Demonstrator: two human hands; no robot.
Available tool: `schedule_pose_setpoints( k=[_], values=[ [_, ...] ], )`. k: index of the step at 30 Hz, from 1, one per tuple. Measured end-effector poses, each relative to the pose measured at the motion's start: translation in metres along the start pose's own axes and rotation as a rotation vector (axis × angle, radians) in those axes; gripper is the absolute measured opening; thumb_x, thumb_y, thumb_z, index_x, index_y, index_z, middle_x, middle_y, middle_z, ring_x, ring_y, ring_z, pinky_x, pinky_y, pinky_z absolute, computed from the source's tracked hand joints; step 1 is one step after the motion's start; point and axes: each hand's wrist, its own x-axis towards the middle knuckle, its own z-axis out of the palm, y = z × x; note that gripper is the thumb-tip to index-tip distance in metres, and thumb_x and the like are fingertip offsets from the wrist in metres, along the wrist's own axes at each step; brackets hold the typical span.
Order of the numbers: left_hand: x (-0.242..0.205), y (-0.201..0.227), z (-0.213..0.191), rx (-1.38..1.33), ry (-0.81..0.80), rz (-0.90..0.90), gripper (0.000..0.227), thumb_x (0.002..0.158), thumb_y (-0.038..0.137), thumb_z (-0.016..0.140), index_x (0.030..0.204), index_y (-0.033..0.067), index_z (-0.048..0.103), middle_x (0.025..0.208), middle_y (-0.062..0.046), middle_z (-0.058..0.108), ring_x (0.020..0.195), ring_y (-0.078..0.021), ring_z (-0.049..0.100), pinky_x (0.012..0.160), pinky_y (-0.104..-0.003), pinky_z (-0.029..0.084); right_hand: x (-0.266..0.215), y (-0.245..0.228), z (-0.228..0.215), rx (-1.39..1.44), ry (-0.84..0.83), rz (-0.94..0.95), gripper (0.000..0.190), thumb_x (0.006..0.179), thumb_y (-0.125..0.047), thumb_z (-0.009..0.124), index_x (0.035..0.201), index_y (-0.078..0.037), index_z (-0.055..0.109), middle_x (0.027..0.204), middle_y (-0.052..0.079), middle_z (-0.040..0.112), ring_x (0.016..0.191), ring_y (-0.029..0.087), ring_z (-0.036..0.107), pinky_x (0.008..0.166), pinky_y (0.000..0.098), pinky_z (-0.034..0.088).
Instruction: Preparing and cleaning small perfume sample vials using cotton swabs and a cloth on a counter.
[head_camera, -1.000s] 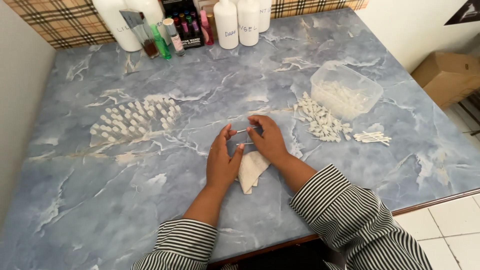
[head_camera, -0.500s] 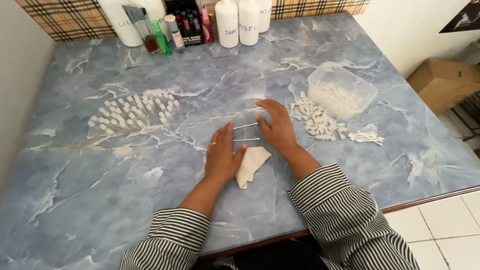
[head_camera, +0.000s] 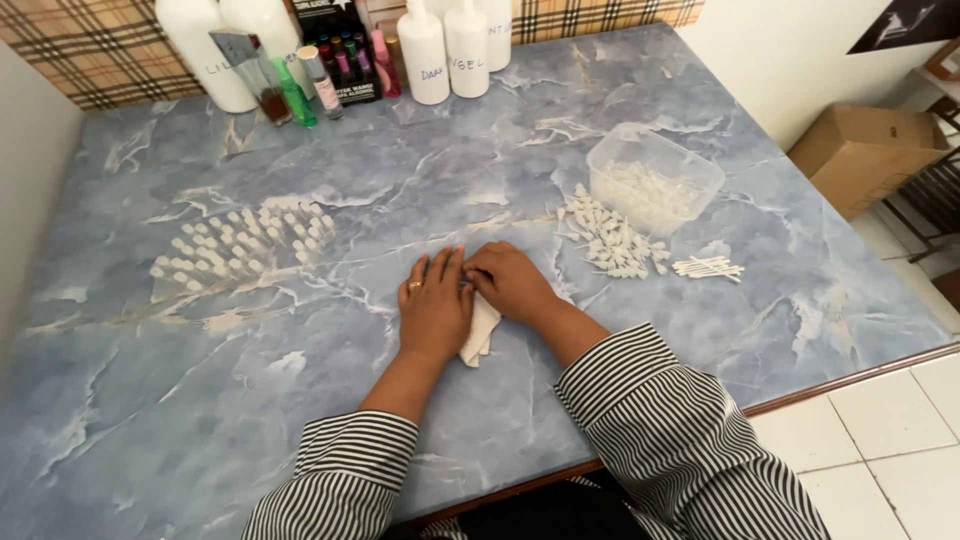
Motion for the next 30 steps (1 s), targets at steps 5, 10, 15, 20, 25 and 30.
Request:
schedule_pose_setpoints(
  k=[5,10,15,20,25,30],
  values=[
    [0.001,0.001,-0.014,-0.124,0.009,0.001,0.064,0.102,0.041,0.049,0.159,0.0184,0.031,0.16,-0.009,0.036,0.147,-0.0372,0.031,0.113,-0.061,0.033,0.007,0.002,-0.027,0.017,0.223,-0.101,0.013,0.091,-0.013,0.072,0.103,-0.011,0.075,0.097,0.011,0.075,0.093,0.033,0.07,0.091,0.0441,0.055],
    [0.023,0.02,-0.037,-0.203,-0.012,0.014,0.072,0.102,0.05,0.047,0.161,0.0144,0.027,0.162,-0.012,0.032,0.149,-0.0404,0.028,0.112,-0.067,0.033,0.01,0.015,-0.102,-0.069,0.512,-0.072,0.014,0.092,-0.012,0.075,0.106,-0.011,0.077,0.096,0.009,0.075,0.09,0.026,0.073,0.088,0.0393,0.057],
    [0.064,0.075,-0.041,-0.217,0.145,0.305,0.063,0.096,0.041,0.063,0.152,0.015,0.047,0.152,-0.012,0.046,0.143,-0.0475,0.035,0.107,-0.068,0.036,-0.011,0.057,-0.182,-0.254,0.724,0.189,0.012,0.091,-0.009,0.076,0.103,-0.01,0.077,0.093,0.011,0.072,0.083,0.029,0.072,0.072,0.0352,0.06],
    [0.139,0.15,0.009,-0.091,0.262,0.473,0.04,0.092,0.044,0.063,0.13,0.0304,0.066,0.131,0.003,0.064,0.136,-0.0375,0.05,0.104,-0.056,0.046,-0.029,0.107,-0.216,-0.358,0.604,0.533,0.015,0.092,-0.024,0.072,0.106,-0.021,0.075,0.096,0.0,0.07,0.089,0.018,0.07,0.076,0.0334,0.059],
    [0.17,0.207,0.044,-0.016,0.163,0.469,0.031,0.096,0.03,0.058,0.123,0.0312,0.071,0.127,0.004,0.07,0.14,-0.0297,0.049,0.116,-0.051,0.033,-0.02,0.165,-0.214,-0.581,0.309,0.743,0.028,0.089,-0.034,0.068,0.116,-0.029,0.075,0.106,0.0,0.073,0.102,0.026,0.071,0.087,0.0436,0.059],
    [0.196,0.227,0.087,-0.038,-0.027,0.321,0.035,0.098,0.037,0.047,0.121,0.0275,0.071,0.114,-0.006,0.074,0.136,-0.0321,0.053,0.119,-0.06,0.016,-0.012,0.142,-0.2,-0.637,0.012,0.777,0.035,0.09,-0.022,0.065,0.123,-0.02,0.076,0.112,0.009,0.076,0.11,0.032,0.07,0.097,0.0463,0.056]
  ],
)
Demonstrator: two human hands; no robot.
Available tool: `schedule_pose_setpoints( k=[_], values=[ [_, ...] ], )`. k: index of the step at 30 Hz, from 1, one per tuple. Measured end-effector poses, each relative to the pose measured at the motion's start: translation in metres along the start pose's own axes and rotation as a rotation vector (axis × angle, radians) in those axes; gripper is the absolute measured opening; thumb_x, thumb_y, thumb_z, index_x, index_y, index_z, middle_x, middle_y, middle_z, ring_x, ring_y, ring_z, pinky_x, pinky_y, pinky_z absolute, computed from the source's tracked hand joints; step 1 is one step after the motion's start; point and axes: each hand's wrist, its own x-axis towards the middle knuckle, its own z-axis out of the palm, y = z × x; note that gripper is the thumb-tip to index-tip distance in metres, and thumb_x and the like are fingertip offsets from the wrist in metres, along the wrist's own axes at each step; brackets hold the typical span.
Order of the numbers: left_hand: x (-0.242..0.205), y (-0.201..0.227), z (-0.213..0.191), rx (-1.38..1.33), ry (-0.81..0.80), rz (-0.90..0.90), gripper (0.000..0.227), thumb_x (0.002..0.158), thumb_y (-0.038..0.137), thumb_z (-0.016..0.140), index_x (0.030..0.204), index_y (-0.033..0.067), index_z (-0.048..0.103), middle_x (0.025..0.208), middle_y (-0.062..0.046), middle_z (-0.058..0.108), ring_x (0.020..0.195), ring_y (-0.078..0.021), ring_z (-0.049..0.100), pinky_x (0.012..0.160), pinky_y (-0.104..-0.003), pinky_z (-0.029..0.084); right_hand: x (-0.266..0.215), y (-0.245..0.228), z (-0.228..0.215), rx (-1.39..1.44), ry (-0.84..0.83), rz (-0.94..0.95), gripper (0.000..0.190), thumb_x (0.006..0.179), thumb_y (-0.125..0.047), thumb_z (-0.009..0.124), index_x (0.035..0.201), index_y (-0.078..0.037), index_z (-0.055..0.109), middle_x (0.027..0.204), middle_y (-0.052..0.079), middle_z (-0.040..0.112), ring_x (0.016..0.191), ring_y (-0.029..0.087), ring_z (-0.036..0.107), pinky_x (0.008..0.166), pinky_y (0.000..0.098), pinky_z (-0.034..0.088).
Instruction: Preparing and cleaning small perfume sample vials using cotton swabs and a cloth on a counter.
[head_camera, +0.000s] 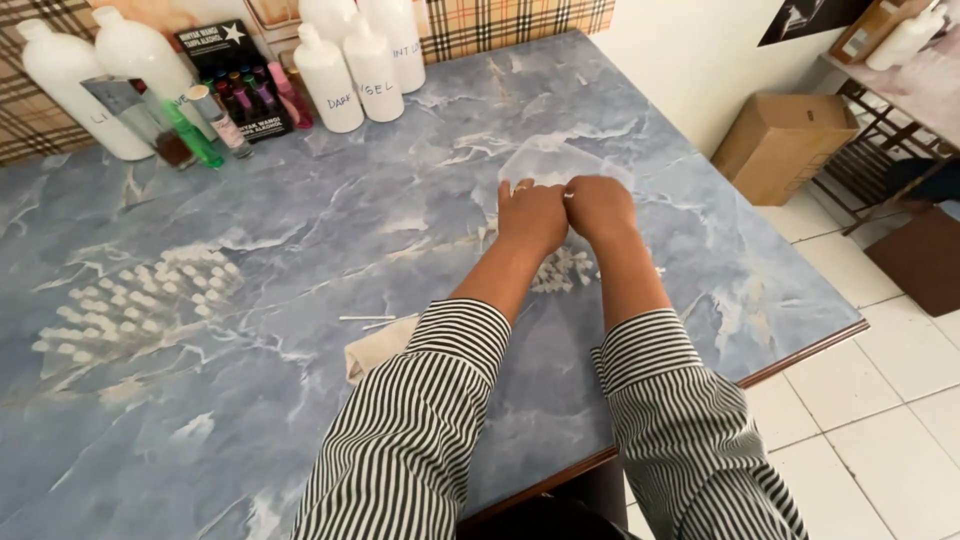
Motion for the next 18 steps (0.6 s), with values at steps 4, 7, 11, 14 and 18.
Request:
schedule_pose_setpoints(
  k=[4,7,11,14,18],
  values=[
    [-0.004,0.009,-0.021,0.003,-0.085,-0.029,0.039,0.097,0.031,0.045,0.126,0.0173,0.069,0.116,-0.013,0.074,0.131,-0.0352,0.057,0.121,-0.06,0.011,0.004,0.004,0.001,-0.022,-0.037,-0.023,0.039,0.091,-0.022,0.066,0.129,-0.026,0.071,0.116,0.005,0.075,0.114,0.028,0.069,0.099,0.0449,0.054],
    [-0.015,0.018,-0.042,-0.024,-0.099,-0.034,0.042,0.1,0.021,0.039,0.125,0.0081,0.07,0.115,-0.017,0.073,0.131,-0.0392,0.056,0.121,-0.057,0.011,-0.012,-0.01,-0.024,-0.004,-0.048,-0.011,0.038,0.091,-0.018,0.063,0.129,-0.022,0.07,0.116,0.01,0.073,0.116,0.033,0.067,0.1,0.0473,0.053],
    [-0.023,0.024,-0.053,-0.078,-0.074,-0.063,0.041,0.101,0.025,0.041,0.123,0.0087,0.071,0.114,-0.016,0.074,0.131,-0.0392,0.054,0.121,-0.057,0.008,-0.021,-0.016,-0.03,0.032,-0.053,0.0,0.038,0.092,-0.015,0.062,0.128,-0.022,0.069,0.115,0.011,0.073,0.115,0.034,0.068,0.1,0.0475,0.053],
    [-0.028,0.027,-0.06,-0.107,-0.073,-0.068,0.041,0.102,0.027,0.04,0.12,0.0101,0.072,0.113,-0.015,0.074,0.133,-0.0378,0.052,0.121,-0.057,0.007,-0.017,-0.011,-0.025,0.05,-0.013,0.007,0.031,0.092,-0.018,0.062,0.121,-0.024,0.073,0.11,0.009,0.075,0.111,0.033,0.069,0.097,0.0464,0.055],
    [-0.023,0.023,-0.051,-0.17,-0.056,-0.067,0.042,0.103,0.026,0.037,0.125,0.0148,0.07,0.122,-0.009,0.072,0.139,-0.0353,0.045,0.121,-0.058,0.004,-0.009,-0.003,-0.01,0.081,0.054,0.006,0.031,0.097,-0.022,0.056,0.121,-0.027,0.075,0.104,0.007,0.075,0.106,0.032,0.07,0.095,0.0457,0.055]
  ],
)
